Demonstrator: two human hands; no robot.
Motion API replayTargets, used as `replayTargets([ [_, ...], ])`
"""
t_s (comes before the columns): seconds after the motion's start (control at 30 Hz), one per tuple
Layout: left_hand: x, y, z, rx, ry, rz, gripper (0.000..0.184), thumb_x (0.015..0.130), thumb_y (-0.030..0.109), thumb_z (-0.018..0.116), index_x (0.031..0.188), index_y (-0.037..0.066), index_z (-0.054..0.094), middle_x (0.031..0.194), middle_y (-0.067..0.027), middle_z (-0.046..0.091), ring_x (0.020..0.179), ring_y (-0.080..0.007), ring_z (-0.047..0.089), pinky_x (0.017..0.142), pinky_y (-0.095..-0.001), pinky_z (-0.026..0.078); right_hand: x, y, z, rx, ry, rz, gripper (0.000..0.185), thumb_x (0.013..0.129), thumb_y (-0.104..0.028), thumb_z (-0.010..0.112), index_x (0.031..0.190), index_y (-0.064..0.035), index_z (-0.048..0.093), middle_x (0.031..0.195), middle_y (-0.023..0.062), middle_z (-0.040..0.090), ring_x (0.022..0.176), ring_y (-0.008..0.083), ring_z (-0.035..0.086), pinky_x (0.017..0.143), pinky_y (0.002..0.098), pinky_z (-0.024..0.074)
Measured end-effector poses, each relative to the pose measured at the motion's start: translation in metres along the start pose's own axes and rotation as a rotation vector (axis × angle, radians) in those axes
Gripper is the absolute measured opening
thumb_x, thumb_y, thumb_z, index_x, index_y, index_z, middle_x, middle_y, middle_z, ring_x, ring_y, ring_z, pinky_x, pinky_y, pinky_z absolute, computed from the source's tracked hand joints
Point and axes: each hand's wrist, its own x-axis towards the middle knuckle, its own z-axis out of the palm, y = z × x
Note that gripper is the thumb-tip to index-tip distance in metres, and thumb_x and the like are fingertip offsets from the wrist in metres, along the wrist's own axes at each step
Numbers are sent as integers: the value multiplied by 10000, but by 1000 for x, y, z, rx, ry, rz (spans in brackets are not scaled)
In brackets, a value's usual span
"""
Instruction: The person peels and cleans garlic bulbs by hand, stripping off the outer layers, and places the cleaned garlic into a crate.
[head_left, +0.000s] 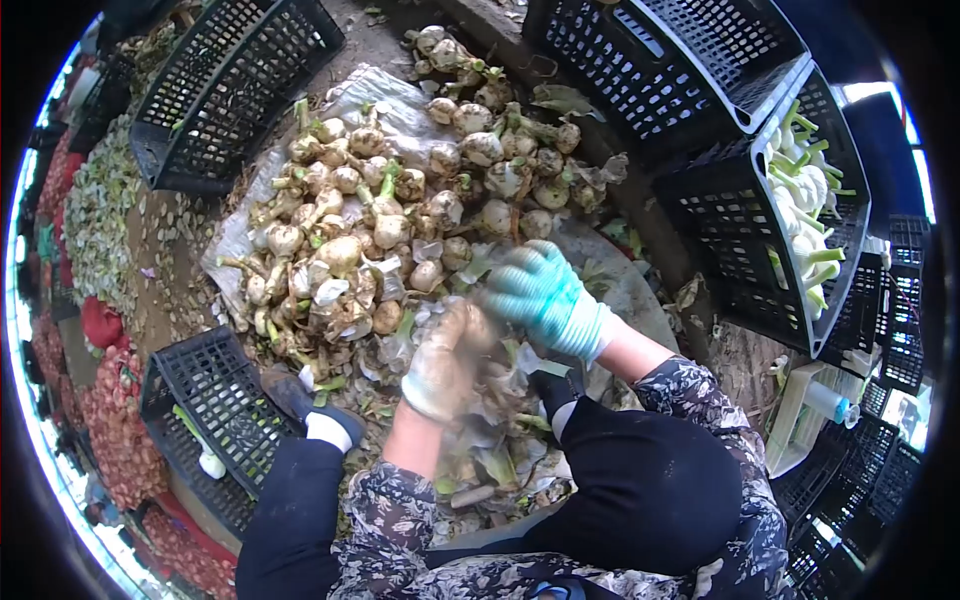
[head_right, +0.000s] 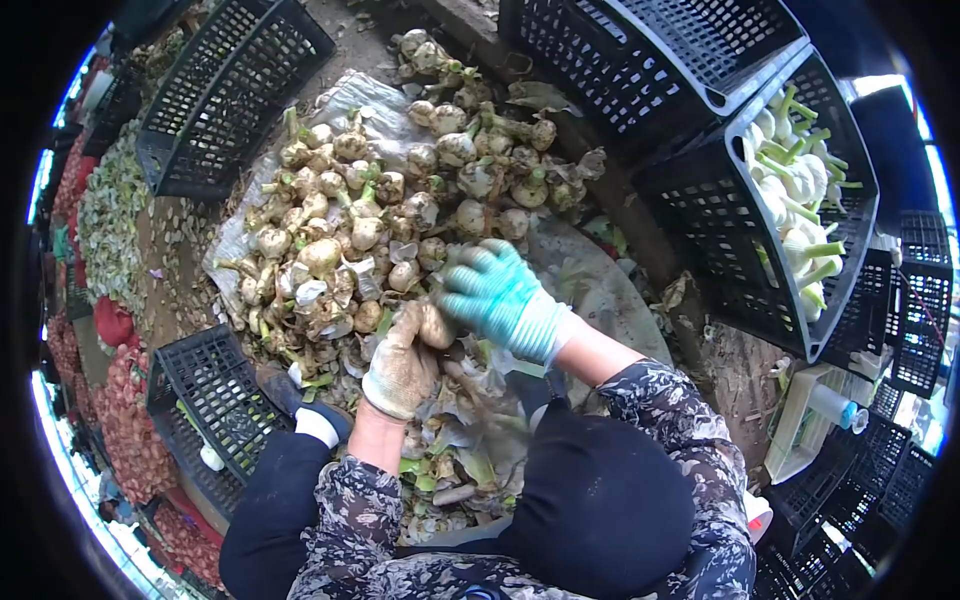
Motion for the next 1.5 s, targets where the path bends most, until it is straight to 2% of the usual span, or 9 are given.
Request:
replayTargets([
  [0.17, -3, 7, -6, 138, 3, 237, 519, 825, 250, 597, 1229, -36, 437, 1010, -125, 574, 873, -214, 577, 737, -354, 519, 6, 1, 20, 105, 495, 429, 480, 730, -52, 614, 1198, -85, 511, 1031, 142, 582, 859, 240, 572, 698, 336, 491],
  [0.23, 0, 5, -10, 249, 106, 352, 528, 804, 157, 637, 1242, -53, 429, 1061, -126, 562, 913, -192, 565, 812, -322, 487, -1, 5, 22, 1230, 418, 1039, 354, 867, -133, 575, 1194, -42, 474, 953, 128, 598, 639, 141, 560, 560, 192, 465],
  [0.37, -3, 1, -4, 913, 242, 717, 593, 754, 156, 723, 1232, -66, 451, 1135, -132, 551, 1020, -200, 534, 923, -304, 421, 7, -17, 32, 1237, 184, 987, 277, 910, -158, 522, 1137, -8, 470, 940, 86, 600, 686, 124, 565, 582, 190, 479],
  [0.63, -1, -10, -14, 916, 217, 760, 557, 708, 125, 733, 1201, -22, 518, 1117, -122, 589, 964, -203, 579, 840, -324, 476, 1, -18, 49, 1243, 142, 1112, 166, 859, -89, 593, 983, 13, 549, 885, 62, 606, 802, 155, 583, 664, 299, 504],
  [0.73, -22, 15, 13, 1153, 252, 810, 613, 697, 193, 778, 1213, -6, 513, 1165, -121, 577, 1056, -207, 552, 933, -312, 425, -27, 12, 87, 2195, 402, 1007, 209, 901, -107, 525, 1084, -8, 510, 964, 85, 585, 813, 168, 569, 685, 299, 507],
  [0.77, -15, 11, 6, 1104, 249, 883, 624, 708, 251, 766, 1216, -7, 513, 1136, -126, 585, 1021, -208, 564, 906, -313, 437, 5, -20, 41, 1211, 196, 1023, 253, 853, -42, 577, 1096, 4, 522, 988, 50, 592, 845, 138, 550, 715, 279, 485],
  [0.97, -17, 11, 2, 1188, 238, 1037, 603, 723, 230, 736, 1241, 34, 499, 1145, -189, 569, 1068, -358, 534, 925, -349, 426, 5, -13, 34, 1195, 201, 805, 335, 795, 24, 600, 1118, 40, 513, 986, 32, 600, 837, 80, 535, 716, 224, 461],
  [1.1, -12, 0, -3, 706, 83, 832, 538, 777, 72, 698, 1249, -42, 465, 1221, -105, 531, 1074, -167, 526, 930, -288, 430, 6, -14, 24, 1123, 163, 847, 327, 748, -35, 668, 1033, 46, 527, 888, 20, 585, 767, 63, 524, 643, 222, 469],
  [1.5, -27, 15, 15, 1099, 305, 977, 466, 748, 176, 725, 1162, 22, 576, 996, -147, 643, 894, -187, 621, 744, -304, 526, 19, -32, 19, 1240, 260, 940, 246, 727, -14, 669, 959, -14, 588, 800, 14, 606, 728, 89, 536, 627, 247, 457],
])
